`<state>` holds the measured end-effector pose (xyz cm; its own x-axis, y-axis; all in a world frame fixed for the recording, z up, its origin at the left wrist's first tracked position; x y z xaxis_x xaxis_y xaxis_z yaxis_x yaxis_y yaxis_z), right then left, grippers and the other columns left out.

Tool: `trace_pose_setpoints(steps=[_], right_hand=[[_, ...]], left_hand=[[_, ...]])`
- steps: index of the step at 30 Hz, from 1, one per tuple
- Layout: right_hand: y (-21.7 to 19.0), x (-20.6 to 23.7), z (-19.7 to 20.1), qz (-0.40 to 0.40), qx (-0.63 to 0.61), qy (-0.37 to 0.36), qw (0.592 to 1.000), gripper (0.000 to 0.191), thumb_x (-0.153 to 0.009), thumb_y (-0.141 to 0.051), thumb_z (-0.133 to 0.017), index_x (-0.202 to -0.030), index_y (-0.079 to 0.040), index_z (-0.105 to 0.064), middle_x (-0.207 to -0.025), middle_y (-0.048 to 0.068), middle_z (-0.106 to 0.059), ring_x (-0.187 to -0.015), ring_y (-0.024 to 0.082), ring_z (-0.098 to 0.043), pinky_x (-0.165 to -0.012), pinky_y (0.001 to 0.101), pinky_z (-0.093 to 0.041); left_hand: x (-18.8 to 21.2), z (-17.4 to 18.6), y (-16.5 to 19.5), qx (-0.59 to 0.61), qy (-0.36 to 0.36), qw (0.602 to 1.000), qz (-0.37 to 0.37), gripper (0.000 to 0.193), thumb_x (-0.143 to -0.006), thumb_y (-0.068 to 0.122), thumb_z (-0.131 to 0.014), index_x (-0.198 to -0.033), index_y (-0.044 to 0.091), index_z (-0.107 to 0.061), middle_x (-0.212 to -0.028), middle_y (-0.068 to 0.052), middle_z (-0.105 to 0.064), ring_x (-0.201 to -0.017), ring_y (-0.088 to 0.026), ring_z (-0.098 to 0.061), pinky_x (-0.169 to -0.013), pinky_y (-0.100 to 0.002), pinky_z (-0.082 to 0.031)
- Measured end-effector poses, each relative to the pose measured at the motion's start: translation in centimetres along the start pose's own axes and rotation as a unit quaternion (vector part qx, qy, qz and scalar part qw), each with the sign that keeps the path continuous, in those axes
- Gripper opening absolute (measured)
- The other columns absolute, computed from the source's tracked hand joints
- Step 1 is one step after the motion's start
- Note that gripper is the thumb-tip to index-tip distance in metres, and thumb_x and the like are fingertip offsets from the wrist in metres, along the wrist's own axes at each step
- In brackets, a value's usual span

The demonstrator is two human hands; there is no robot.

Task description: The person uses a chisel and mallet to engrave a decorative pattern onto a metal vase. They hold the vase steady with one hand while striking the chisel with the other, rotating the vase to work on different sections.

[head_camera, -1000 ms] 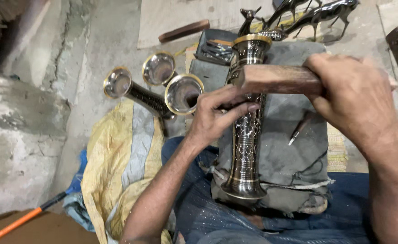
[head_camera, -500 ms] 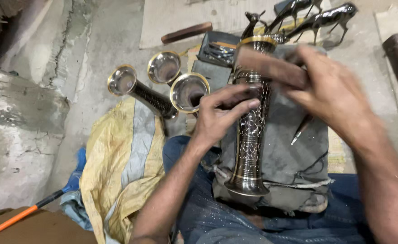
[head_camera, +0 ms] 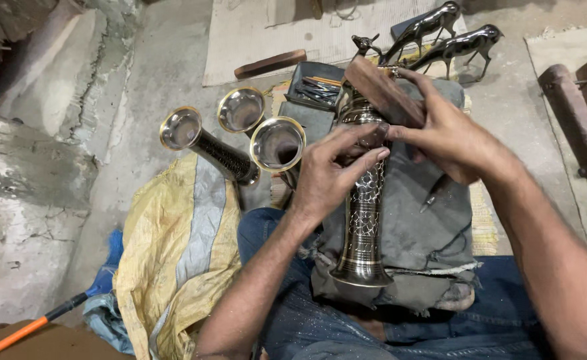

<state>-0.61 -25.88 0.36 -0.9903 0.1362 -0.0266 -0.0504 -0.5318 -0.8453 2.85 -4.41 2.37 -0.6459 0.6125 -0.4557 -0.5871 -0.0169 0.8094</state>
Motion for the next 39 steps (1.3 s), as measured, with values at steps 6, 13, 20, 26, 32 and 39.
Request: trace_pose_setpoints(steps=[6, 13, 20, 26, 32, 39], right_hand=[[-0.4, 4.1, 2.0, 0.039, 0.213, 0.102, 0.971, 0.062, -0.087, -0.022, -0.083, -0.137, -0.004, -0.052, -0.115, 0.021, -0.068, -0.103, 0.037, -0.069, -0.087, 0.0465, -0.056], [-4.5, 6.2, 4.7, 0.126, 0.458, 0.201, 0.857, 0.045, -0.081, -0.014, -0.082, -0.124, -0.007, -0.070, -0.089, 0.011, -0.069, -0.085, 0.027, -0.070, -0.078, 0.0414, -0.056], [-3.1, 6.8, 6.1, 0.091, 0.119, 0.279, 0.948, 0.017, -0.104, -0.021, -0.077, -0.104, -0.008, -0.066, -0.087, 0.004, -0.071, -0.077, 0.017, -0.070, -0.075, 0.0355, -0.056], [-1.2, 6.0, 4.8, 0.092, 0.516, 0.122, 0.843, 0.029, -0.079, -0.023, -0.085, -0.101, -0.009, -0.071, -0.071, 0.005, -0.074, -0.069, 0.020, -0.073, -0.072, 0.0408, -0.058], [-1.2, 5.6, 5.0, 0.034, 0.085, 0.194, 0.977, 0.022, -0.097, -0.018, -0.082, -0.105, -0.007, -0.064, -0.087, 0.010, -0.070, -0.074, 0.025, -0.068, -0.065, 0.0412, -0.052], [-1.2, 5.6, 4.3, 0.060, 0.164, 0.201, 0.964, 0.027, -0.091, -0.015, -0.084, -0.098, -0.002, -0.061, -0.083, 0.015, -0.066, -0.077, 0.033, -0.066, -0.067, 0.0450, -0.052]], left_hand=[[-0.4, 0.4, -1.1, -0.035, -0.047, 0.998, 0.029, 0.041, -0.092, 0.026, -0.080, -0.129, 0.011, -0.072, -0.106, -0.005, -0.079, -0.088, -0.012, -0.078, -0.077, -0.027, -0.066], [-0.4, 0.2, -2.1, -0.064, -0.044, 0.994, 0.082, 0.040, -0.090, 0.027, -0.084, -0.124, 0.009, -0.074, -0.095, -0.007, -0.082, -0.082, -0.014, -0.080, -0.074, -0.030, -0.066], [-0.3, 0.0, -1.8, -0.047, -0.058, 0.997, 0.011, 0.041, -0.094, 0.023, -0.080, -0.131, 0.009, -0.070, -0.115, -0.008, -0.079, -0.091, -0.013, -0.080, -0.080, -0.030, -0.069], [-0.5, 0.2, -1.7, -0.071, -0.060, 0.996, 0.007, 0.042, -0.093, 0.023, -0.081, -0.130, 0.009, -0.070, -0.113, -0.008, -0.079, -0.090, -0.014, -0.080, -0.079, -0.030, -0.068], [-0.5, 0.2, -1.6, -0.055, -0.059, 0.997, 0.023, 0.040, -0.093, 0.023, -0.080, -0.130, 0.009, -0.071, -0.113, -0.008, -0.079, -0.090, -0.014, -0.079, -0.079, -0.029, -0.068], [-0.6, 0.3, -1.4, -0.057, -0.059, 0.997, 0.011, 0.039, -0.094, 0.021, -0.080, -0.131, 0.010, -0.070, -0.116, -0.008, -0.078, -0.092, -0.014, -0.078, -0.080, -0.029, -0.067]])
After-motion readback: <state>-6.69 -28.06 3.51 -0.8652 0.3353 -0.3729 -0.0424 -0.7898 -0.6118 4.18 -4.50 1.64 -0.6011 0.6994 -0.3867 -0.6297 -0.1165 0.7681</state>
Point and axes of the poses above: each hand's wrist, its own x-axis away from the middle knuckle, its own z-axis out of the back of the hand, y = z × x, the point moved 3 cm from there along -x, towards the middle knuckle
